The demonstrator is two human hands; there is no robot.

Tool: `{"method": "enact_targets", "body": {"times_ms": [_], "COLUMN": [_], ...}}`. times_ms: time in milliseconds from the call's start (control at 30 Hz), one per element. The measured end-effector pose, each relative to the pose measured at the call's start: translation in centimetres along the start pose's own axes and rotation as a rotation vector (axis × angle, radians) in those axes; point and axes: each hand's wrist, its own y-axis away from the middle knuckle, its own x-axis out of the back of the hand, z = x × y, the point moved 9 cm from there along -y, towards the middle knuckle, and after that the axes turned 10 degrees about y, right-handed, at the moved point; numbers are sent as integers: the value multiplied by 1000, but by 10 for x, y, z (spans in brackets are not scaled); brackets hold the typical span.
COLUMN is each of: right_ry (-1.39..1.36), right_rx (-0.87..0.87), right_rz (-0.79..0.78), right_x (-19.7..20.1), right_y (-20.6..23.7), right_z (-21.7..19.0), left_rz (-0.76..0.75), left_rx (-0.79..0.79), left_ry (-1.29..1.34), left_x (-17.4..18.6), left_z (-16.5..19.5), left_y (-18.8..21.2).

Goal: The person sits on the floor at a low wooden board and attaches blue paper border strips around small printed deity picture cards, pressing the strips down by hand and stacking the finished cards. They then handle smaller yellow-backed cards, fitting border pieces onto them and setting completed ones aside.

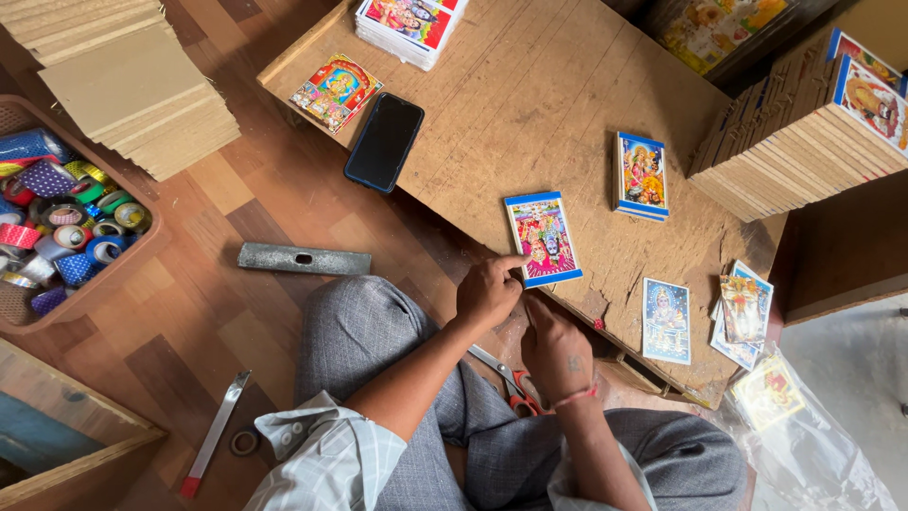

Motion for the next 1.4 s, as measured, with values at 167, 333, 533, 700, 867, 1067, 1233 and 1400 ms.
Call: {"method": "enact_targets", "body": {"times_ms": [167,333,533,700,867,1067,1233,1400], "right_ry": [9,-155,-199,-219,-583,-599,-194,-199], "right_rx": [-72,-30,-97,-108,-43,-204,-312,-246], "right_rz": [-114,470,395,413,631,799,489,389], "right_x": [-23,35,30,15,17,47,26,23], "right_y": [18,-10,-51,-48,-73,-161,-212,-213], "right_z": [19,29,28,38,80,183,208,209], "left_rz": [-3,-23,8,126,316,255,201,188], "left_rx": [-2,36,-164,-140,-75,-1,111,57], "left_ry": [55,-7,39,208,343,359,411,413], "left_x": [0,-6,-8,2,21,12,4,2], "left_z": [4,-5,4,-2,-12,-12,-16,-14], "left_y": [1,-1,-8,-12,-22,-34,-40,-40]}}
